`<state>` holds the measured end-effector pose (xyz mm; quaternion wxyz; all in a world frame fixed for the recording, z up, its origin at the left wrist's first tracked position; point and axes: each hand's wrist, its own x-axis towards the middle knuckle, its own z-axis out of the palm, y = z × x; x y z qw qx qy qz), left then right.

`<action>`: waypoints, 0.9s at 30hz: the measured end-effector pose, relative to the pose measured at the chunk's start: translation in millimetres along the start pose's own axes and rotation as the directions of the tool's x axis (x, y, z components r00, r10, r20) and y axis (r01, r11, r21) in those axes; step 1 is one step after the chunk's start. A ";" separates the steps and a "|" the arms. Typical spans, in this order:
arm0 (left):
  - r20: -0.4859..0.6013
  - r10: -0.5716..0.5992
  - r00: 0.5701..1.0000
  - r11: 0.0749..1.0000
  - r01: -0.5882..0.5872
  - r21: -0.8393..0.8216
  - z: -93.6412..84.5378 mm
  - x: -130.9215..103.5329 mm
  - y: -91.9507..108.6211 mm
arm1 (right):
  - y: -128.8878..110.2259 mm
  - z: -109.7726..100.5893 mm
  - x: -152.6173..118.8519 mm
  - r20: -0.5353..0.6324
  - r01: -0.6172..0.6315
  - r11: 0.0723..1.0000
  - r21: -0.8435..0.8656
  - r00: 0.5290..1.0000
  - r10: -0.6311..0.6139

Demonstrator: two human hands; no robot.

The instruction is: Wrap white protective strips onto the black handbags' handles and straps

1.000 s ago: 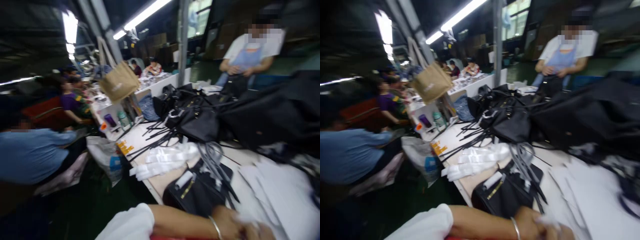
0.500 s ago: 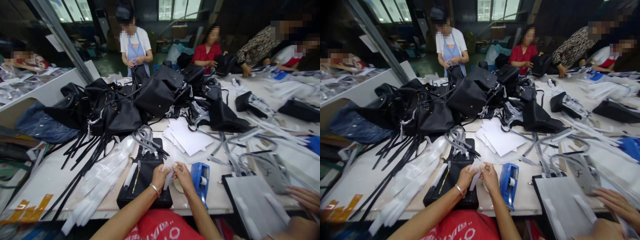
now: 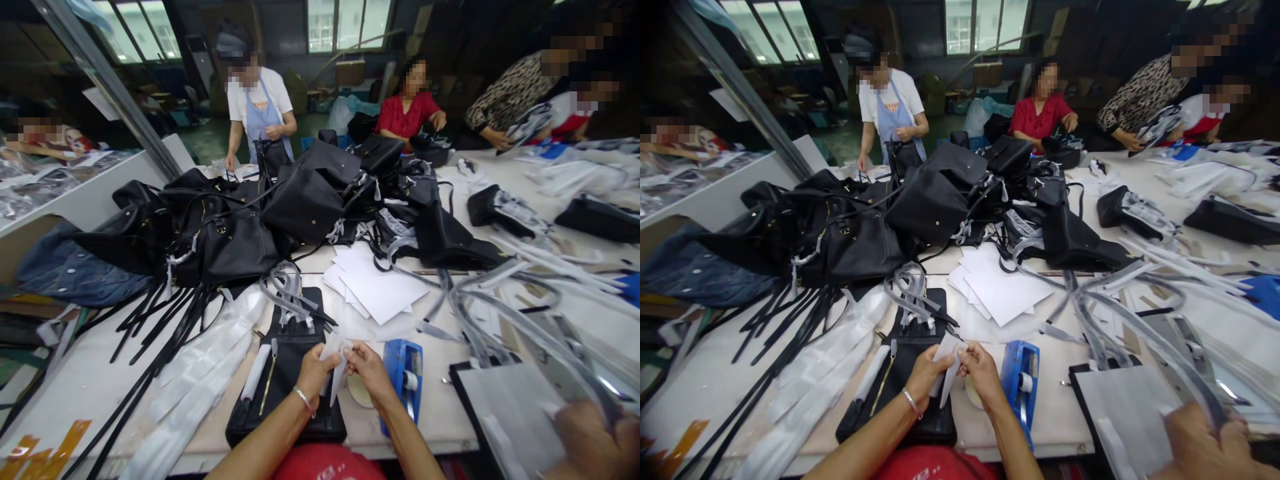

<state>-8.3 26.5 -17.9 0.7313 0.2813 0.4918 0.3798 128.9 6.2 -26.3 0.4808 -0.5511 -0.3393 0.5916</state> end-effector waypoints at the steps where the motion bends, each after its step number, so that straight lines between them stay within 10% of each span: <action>1: -0.007 -0.002 1.000 1.000 0.002 0.009 -0.4 0.9 -0.6 | 0.0 -0.7 0.9 0.005 -0.012 1.000 0.006 1.000 0.012; 27: -0.100 0.294 0.951 0.856 -0.214 0.471 7.9 -1.2 -10.2 | 29.1 9.2 -3.9 -0.239 -0.026 0.984 -0.175 0.971 -0.017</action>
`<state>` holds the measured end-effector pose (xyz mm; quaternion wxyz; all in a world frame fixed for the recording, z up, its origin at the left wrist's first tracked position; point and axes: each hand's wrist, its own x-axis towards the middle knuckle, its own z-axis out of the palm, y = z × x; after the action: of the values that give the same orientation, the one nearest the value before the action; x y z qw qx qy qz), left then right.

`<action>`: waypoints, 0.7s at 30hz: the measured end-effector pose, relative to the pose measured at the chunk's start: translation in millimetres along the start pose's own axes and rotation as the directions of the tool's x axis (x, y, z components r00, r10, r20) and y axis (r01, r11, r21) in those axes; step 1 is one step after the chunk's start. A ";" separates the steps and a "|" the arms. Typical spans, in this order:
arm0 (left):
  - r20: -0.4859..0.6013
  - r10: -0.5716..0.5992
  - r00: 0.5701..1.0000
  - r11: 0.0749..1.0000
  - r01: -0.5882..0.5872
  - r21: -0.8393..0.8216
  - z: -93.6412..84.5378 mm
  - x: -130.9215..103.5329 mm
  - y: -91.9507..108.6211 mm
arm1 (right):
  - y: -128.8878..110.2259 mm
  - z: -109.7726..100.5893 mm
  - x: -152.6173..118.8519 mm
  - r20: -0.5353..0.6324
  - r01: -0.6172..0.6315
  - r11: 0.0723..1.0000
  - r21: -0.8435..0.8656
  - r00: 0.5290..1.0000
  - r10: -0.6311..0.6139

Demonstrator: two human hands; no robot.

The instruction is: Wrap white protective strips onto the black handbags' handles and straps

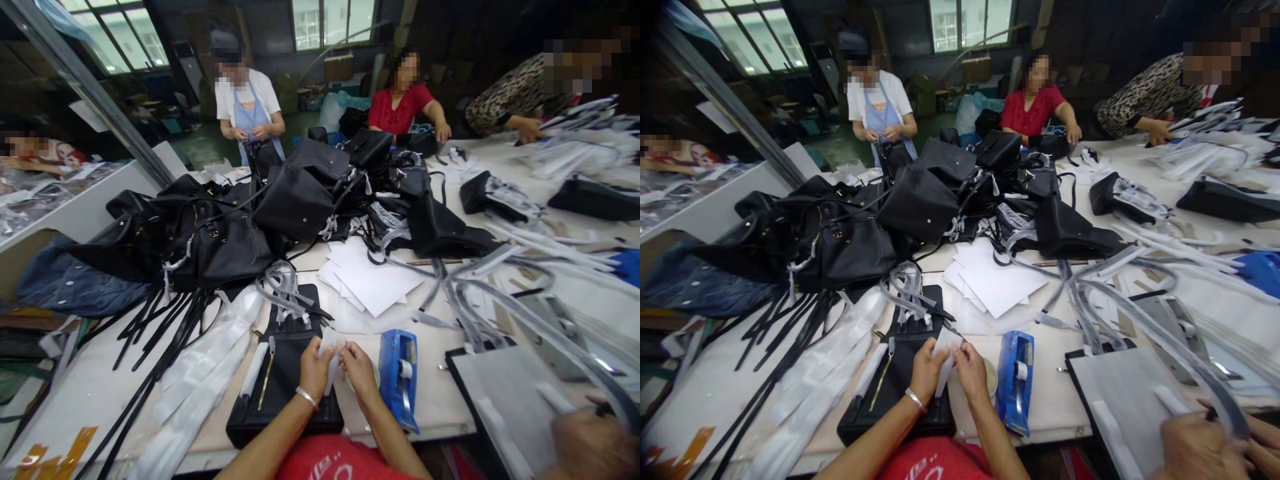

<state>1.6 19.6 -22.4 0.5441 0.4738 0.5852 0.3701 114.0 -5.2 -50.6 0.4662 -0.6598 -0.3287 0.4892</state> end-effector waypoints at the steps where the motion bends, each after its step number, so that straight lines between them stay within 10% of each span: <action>1: -0.020 0.032 0.999 0.998 -0.031 0.052 -0.5 -1.1 0.5 | 1.2 2.5 -0.1 -0.039 0.004 1.000 -0.025 0.999 -0.005; 7: 0.088 0.325 0.942 0.806 -0.325 0.495 -4.2 -11.2 5.1 | -0.3 12.8 -2.4 -0.070 -0.101 0.990 0.095 0.992 0.108; 12: 0.251 0.327 0.911 0.590 -0.405 0.699 -0.4 -22.3 4.0 | -9.1 11.6 -1.7 -0.030 -0.153 0.966 0.206 0.986 0.163; 21: 0.302 0.339 0.891 0.726 -0.451 0.519 -5.1 -25.5 0.0 | -13.8 0.3 -8.5 0.139 -0.221 0.923 0.315 0.973 0.186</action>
<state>-4.5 -4.4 -14.5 0.3353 0.7619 0.5008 0.2372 111.5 -7.9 -34.9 0.4980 -0.5762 -0.1967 0.6175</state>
